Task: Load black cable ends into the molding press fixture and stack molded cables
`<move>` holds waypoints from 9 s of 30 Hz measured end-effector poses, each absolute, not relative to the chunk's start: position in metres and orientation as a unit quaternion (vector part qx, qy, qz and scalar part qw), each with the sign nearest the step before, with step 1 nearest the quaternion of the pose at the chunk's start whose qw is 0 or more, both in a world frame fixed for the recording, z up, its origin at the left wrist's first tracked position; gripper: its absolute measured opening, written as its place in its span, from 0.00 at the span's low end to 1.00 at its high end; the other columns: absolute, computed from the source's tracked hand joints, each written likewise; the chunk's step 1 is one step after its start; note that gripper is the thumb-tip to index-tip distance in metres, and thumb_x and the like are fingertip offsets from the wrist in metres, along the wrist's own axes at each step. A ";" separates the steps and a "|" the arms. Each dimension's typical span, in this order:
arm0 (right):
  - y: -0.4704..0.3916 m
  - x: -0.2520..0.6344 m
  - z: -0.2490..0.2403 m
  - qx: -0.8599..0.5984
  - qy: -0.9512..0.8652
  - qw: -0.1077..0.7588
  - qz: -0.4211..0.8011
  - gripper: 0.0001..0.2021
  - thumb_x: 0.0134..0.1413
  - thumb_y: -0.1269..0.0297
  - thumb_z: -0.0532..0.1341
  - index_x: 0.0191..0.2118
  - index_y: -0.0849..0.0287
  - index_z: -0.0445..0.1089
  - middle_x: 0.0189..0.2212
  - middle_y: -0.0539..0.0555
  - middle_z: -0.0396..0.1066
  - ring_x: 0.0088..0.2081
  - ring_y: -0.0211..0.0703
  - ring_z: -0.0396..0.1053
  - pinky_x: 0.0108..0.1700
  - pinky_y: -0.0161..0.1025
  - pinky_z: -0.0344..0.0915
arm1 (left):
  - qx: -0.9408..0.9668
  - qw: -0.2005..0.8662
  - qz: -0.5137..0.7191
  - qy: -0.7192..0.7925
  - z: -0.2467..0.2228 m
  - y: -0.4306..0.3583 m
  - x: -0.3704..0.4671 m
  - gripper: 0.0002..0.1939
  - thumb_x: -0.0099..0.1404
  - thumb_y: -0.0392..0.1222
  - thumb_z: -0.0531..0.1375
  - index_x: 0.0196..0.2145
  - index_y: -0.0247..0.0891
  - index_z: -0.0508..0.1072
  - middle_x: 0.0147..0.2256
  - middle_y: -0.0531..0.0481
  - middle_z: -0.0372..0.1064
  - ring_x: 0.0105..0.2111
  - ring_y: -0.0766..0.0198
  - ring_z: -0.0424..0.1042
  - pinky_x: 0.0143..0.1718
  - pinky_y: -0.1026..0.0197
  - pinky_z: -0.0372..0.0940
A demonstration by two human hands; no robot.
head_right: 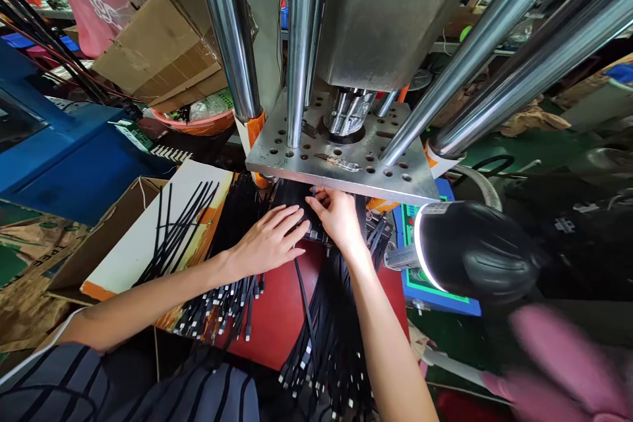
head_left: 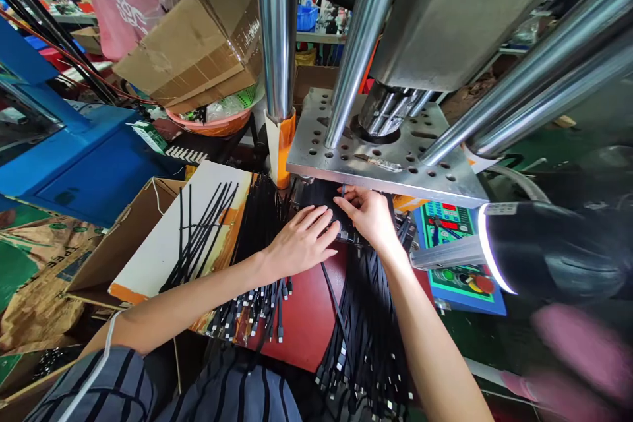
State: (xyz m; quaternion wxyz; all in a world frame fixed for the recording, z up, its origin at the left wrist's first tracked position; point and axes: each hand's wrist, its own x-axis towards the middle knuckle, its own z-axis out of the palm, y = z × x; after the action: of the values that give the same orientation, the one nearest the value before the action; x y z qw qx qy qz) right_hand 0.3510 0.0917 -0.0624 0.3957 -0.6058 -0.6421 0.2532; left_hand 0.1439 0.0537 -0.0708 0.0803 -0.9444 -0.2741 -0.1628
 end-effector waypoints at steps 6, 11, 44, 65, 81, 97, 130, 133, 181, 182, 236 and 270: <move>0.045 0.347 -0.053 -0.605 -0.750 0.260 0.052 0.19 0.67 0.69 0.53 0.55 0.61 0.78 0.42 0.62 0.71 0.39 0.48 0.71 0.44 0.44 0.70 | -0.931 0.085 -0.099 -0.341 -0.069 0.037 0.159 0.33 0.75 0.53 0.56 0.67 0.26 0.63 0.70 0.27 0.56 0.71 0.41 0.55 0.70 0.39 0.54; 0.045 0.336 -0.045 -0.662 -0.745 0.061 -0.059 0.27 0.66 0.74 0.51 0.67 0.56 0.70 0.45 0.66 0.71 0.43 0.57 0.71 0.46 0.48 0.69 | -0.931 0.005 -0.089 -0.354 -0.050 0.071 0.164 0.33 0.78 0.51 0.49 0.70 0.23 0.58 0.71 0.30 0.53 0.72 0.46 0.53 0.72 0.40 0.49; -0.189 0.171 -0.134 -0.551 -0.508 0.281 0.598 0.28 0.74 0.45 0.46 0.31 0.60 0.70 0.29 0.54 0.74 0.33 0.44 0.72 0.36 0.35 0.67 | -0.543 -0.561 -0.133 -0.610 -0.070 -0.152 0.002 0.23 0.70 0.55 0.63 0.59 0.45 0.75 0.55 0.44 0.76 0.55 0.52 0.75 0.64 0.48 0.65; -0.171 0.284 -0.062 -0.612 -0.589 0.312 0.425 0.20 0.68 0.52 0.60 0.25 0.55 0.66 0.23 0.49 0.66 0.24 0.40 0.65 0.28 0.33 0.63 | -0.270 -0.837 -0.323 -0.350 -0.081 -0.097 0.121 0.30 0.71 0.64 0.59 0.51 0.31 0.77 0.36 0.39 0.82 0.38 0.55 0.81 0.45 0.56 0.71; -0.131 0.262 -0.052 -0.553 -0.506 0.488 0.447 0.10 0.65 0.57 0.64 0.40 0.52 0.83 0.33 0.53 0.80 0.33 0.45 0.77 0.36 0.36 0.73 | -0.636 -0.647 -0.173 -0.384 -0.029 -0.080 0.091 0.27 0.72 0.57 0.60 0.62 0.42 0.72 0.55 0.42 0.76 0.53 0.53 0.75 0.58 0.54 0.68; -0.131 0.275 -0.054 -0.555 -0.602 0.478 0.316 0.09 0.67 0.67 0.61 0.40 0.51 0.80 0.30 0.53 0.74 0.30 0.43 0.72 0.33 0.36 0.69 | -0.638 -0.671 -0.253 -0.282 -0.011 -0.024 0.107 0.15 0.68 0.51 0.67 0.37 0.36 0.85 0.36 0.44 0.76 0.36 0.62 0.76 0.38 0.62 0.69; 0.034 0.389 -0.021 -0.598 -0.637 0.334 0.354 0.25 0.58 0.43 0.66 0.21 0.58 0.64 0.19 0.47 0.62 0.23 0.36 0.55 0.28 0.36 0.52 | -0.780 -0.294 -0.365 -0.414 -0.050 0.110 0.190 0.15 0.73 0.41 0.61 0.52 0.28 0.73 0.44 0.39 0.78 0.37 0.61 0.80 0.41 0.59 0.75; 0.065 0.392 -0.032 -0.593 -0.641 0.331 0.357 0.27 0.54 0.39 0.67 0.22 0.57 0.64 0.18 0.45 0.60 0.21 0.35 0.56 0.26 0.35 0.52 | -0.891 -0.208 -0.311 -0.259 -0.053 0.089 0.172 0.17 0.74 0.40 0.59 0.57 0.33 0.71 0.59 0.37 0.70 0.54 0.56 0.76 0.56 0.52 0.74; -0.054 0.272 -0.076 -0.692 -0.699 0.163 0.080 0.11 0.67 0.66 0.53 0.49 0.62 0.69 0.42 0.61 0.74 0.40 0.50 0.75 0.40 0.40 0.68 | -0.812 -0.304 -0.334 -0.369 -0.035 0.022 0.110 0.14 0.75 0.41 0.55 0.53 0.35 0.75 0.51 0.42 0.77 0.51 0.58 0.76 0.59 0.54 0.69; -0.073 0.251 -0.085 -0.701 -0.691 0.132 0.118 0.09 0.68 0.64 0.54 0.48 0.61 0.68 0.40 0.59 0.74 0.36 0.48 0.75 0.35 0.39 0.66 | -0.771 -0.374 -0.320 -0.404 -0.036 -0.003 0.089 0.13 0.76 0.43 0.56 0.52 0.37 0.75 0.48 0.43 0.78 0.48 0.59 0.78 0.56 0.55 0.71; -0.156 0.272 -0.109 -0.783 -0.493 0.260 0.277 0.15 0.66 0.59 0.53 0.54 0.58 0.64 0.36 0.54 0.78 0.31 0.45 0.77 0.33 0.38 0.67 | -0.487 -0.723 -0.165 -0.461 -0.098 -0.088 0.106 0.28 0.70 0.62 0.60 0.43 0.30 0.80 0.40 0.36 0.83 0.40 0.50 0.84 0.45 0.55 0.76; -0.136 0.251 -0.073 -0.589 -0.466 0.509 0.421 0.15 0.67 0.58 0.62 0.29 0.57 0.68 0.24 0.47 0.63 0.25 0.35 0.59 0.27 0.32 0.58 | -0.646 -0.621 -0.215 -0.388 -0.037 -0.055 0.097 0.18 0.71 0.47 0.62 0.54 0.37 0.78 0.47 0.45 0.81 0.46 0.57 0.79 0.52 0.59 0.71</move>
State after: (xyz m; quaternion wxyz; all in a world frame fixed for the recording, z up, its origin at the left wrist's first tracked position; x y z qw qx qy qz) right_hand 0.2507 -0.1362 -0.0728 0.5091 -0.5885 -0.4659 0.4212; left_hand 0.0974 -0.0553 -0.0372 -0.6209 -0.6461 -0.3883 -0.2152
